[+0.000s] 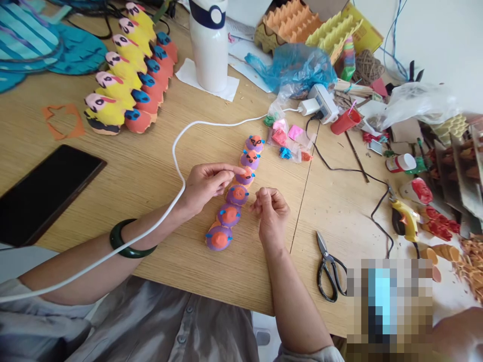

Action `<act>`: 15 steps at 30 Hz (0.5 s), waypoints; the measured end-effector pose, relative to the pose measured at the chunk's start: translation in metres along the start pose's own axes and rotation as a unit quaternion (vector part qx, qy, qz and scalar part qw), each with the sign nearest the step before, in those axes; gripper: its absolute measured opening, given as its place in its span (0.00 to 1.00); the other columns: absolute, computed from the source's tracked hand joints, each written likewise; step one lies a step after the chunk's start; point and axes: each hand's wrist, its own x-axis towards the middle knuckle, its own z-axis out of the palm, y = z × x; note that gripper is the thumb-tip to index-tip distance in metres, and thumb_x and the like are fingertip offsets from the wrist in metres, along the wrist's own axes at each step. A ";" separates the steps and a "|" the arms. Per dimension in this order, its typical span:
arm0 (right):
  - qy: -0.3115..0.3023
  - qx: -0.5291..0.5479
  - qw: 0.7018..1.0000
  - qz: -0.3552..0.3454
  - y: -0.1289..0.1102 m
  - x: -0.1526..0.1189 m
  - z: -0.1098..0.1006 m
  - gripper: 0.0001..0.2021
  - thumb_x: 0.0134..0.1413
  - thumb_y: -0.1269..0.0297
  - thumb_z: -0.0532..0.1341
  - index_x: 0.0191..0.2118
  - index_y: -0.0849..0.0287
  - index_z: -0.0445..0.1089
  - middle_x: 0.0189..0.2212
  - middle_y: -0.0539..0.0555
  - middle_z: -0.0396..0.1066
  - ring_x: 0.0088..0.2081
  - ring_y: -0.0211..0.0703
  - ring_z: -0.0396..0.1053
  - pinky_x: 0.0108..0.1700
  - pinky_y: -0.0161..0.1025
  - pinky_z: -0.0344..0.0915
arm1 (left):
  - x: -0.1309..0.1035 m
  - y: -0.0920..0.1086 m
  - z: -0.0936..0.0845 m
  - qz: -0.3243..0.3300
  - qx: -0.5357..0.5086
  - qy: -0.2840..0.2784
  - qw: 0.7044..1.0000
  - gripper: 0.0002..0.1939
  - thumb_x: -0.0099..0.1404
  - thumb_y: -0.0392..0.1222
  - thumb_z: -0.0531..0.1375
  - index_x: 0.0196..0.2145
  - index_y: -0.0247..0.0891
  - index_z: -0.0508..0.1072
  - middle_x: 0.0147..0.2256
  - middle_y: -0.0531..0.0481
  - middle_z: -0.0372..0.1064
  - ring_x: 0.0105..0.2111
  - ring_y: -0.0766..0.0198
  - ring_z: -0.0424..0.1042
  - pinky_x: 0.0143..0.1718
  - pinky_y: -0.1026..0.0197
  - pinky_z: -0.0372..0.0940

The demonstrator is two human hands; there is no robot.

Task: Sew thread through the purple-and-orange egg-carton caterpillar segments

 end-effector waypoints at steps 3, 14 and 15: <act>-0.004 0.003 1.000 0.013 0.001 0.000 0.000 0.24 0.52 0.46 0.72 0.19 0.57 0.66 0.16 0.42 0.57 0.17 0.29 0.52 0.19 0.32 0.60 | 0.002 -0.004 -0.002 0.027 0.030 0.018 0.999 0.11 0.60 0.39 0.60 0.33 0.35 0.84 0.18 0.58 0.57 0.19 0.73 0.48 0.19 0.65 0.45; -0.007 -0.018 1.000 0.017 0.005 0.001 -0.001 0.21 0.52 0.48 0.72 0.22 0.56 0.67 0.16 0.42 0.58 0.18 0.30 0.55 0.22 0.32 0.64 | 0.009 -0.002 -0.005 0.016 -0.074 0.044 0.996 0.15 0.69 0.42 0.59 0.49 0.37 0.79 0.21 0.59 0.54 0.18 0.73 0.49 0.18 0.68 0.49; -0.012 -0.017 1.000 0.020 0.006 0.001 -0.002 0.22 0.53 0.48 0.71 0.21 0.56 0.65 0.16 0.42 0.57 0.18 0.30 0.54 0.22 0.32 0.64 | 0.010 -0.001 -0.006 0.007 -0.087 0.053 0.995 0.16 0.71 0.43 0.58 0.52 0.37 0.77 0.22 0.58 0.56 0.19 0.73 0.50 0.19 0.68 0.51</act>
